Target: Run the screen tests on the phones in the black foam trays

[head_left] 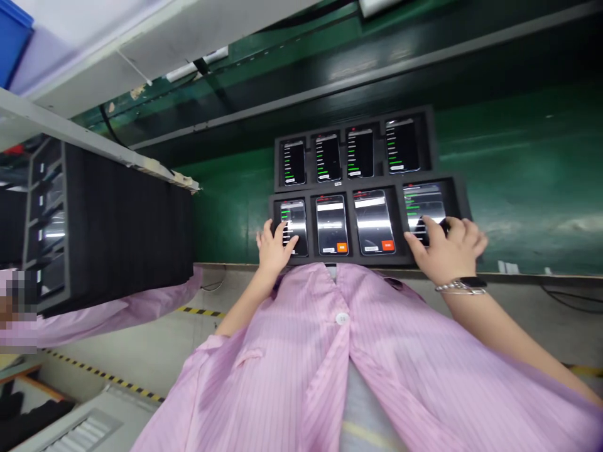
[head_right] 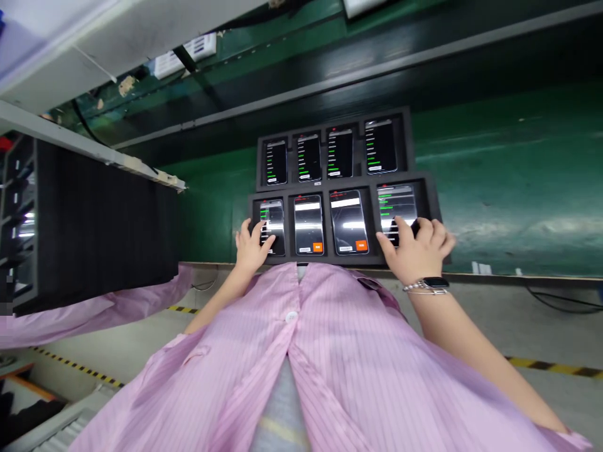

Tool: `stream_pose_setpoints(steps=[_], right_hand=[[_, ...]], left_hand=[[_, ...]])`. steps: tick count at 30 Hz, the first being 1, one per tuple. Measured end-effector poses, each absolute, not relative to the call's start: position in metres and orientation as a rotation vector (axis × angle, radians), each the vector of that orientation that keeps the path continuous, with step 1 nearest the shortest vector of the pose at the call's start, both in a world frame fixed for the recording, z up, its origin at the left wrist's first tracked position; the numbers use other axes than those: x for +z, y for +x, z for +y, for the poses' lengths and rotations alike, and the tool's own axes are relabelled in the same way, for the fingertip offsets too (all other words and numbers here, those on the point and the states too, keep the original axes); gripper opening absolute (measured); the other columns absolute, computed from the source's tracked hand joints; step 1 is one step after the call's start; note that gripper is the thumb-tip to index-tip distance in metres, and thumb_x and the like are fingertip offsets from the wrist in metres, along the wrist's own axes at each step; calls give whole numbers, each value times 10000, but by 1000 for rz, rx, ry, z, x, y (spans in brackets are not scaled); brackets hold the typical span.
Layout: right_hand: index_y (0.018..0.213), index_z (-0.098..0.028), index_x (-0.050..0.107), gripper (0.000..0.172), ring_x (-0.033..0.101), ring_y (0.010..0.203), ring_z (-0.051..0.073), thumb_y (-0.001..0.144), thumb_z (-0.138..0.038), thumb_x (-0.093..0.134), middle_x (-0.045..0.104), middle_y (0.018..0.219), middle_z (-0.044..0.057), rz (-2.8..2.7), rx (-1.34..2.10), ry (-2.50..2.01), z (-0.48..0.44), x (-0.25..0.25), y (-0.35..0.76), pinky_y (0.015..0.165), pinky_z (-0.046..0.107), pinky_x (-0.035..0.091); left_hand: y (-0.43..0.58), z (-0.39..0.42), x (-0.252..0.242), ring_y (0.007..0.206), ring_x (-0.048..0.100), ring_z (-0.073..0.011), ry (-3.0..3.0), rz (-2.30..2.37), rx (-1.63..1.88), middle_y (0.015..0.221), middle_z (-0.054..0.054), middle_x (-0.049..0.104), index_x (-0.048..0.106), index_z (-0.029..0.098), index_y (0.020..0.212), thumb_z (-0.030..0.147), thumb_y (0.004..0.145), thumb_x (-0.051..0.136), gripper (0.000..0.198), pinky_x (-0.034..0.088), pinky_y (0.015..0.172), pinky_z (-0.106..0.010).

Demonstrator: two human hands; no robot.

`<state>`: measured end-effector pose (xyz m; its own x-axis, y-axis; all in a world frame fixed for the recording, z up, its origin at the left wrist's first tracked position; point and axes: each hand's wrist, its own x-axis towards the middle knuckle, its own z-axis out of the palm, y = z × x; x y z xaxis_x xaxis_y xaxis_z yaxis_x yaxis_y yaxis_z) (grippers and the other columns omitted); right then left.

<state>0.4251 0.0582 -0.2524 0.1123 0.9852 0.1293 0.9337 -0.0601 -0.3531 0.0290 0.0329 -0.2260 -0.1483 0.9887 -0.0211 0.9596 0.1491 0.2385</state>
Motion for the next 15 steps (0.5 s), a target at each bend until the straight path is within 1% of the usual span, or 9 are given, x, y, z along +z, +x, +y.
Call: stream_pose_setpoints(steps=[3,5,8,10,12,14,15], right_hand=[[1470,-128,602,768,399,1404,512,972,-687,432,505,1504,314,-1823,234,-2053,76,-252,435,1129,719,318],[1531,-68,516,794,383,1427,476,986,-640,438,463,1541,327,-1827,246,-2015,102,-248,442,1167,652,323],[1538,-37,482,730,345,1469,423,1020,-548,420,438,1576,316,-1909,299,-1951,155,-239,447,1215,595,285],[1538,-20,477,714,325,1485,416,1031,-519,422,430,1586,312,-1947,354,-1948,190,-234,444,1227,593,260],[1548,-12,468,728,284,1508,438,1034,-525,436,394,1613,313,-1965,365,-1960,215,-235,439,1225,629,233],[1542,1,476,740,252,1521,469,1031,-533,441,369,1631,319,-1984,330,-1957,228,-242,433,1209,679,216],[1521,4,501,721,251,1521,477,1033,-521,426,388,1621,317,-1995,304,-1944,231,-247,431,1204,697,211]], left_hand=[[30,45,-222,1538,375,-428,1902,2293,283,1619,-228,419,505,209,1547,566,1021,577,640,235,1258,-745],[29,67,-216,1568,323,-422,1937,2262,326,1635,-217,407,474,200,1573,556,1030,557,655,211,1277,-725],[29,119,-209,1589,292,-393,2051,2139,382,1642,-179,418,502,215,1555,533,1060,502,589,188,1308,-671],[32,155,-209,1593,287,-384,2111,2069,400,1632,-171,438,529,209,1534,529,1071,478,565,185,1318,-645],[35,181,-214,1600,275,-382,2132,2044,419,1636,-172,442,547,191,1522,515,1073,474,558,193,1322,-630],[37,193,-222,1605,262,-384,2118,2067,428,1633,-180,452,577,170,1500,485,1070,486,541,188,1325,-628],[37,195,-226,1606,260,-384,2109,2085,426,1626,-184,465,598,161,1482,467,1068,491,526,175,1329,-628]])
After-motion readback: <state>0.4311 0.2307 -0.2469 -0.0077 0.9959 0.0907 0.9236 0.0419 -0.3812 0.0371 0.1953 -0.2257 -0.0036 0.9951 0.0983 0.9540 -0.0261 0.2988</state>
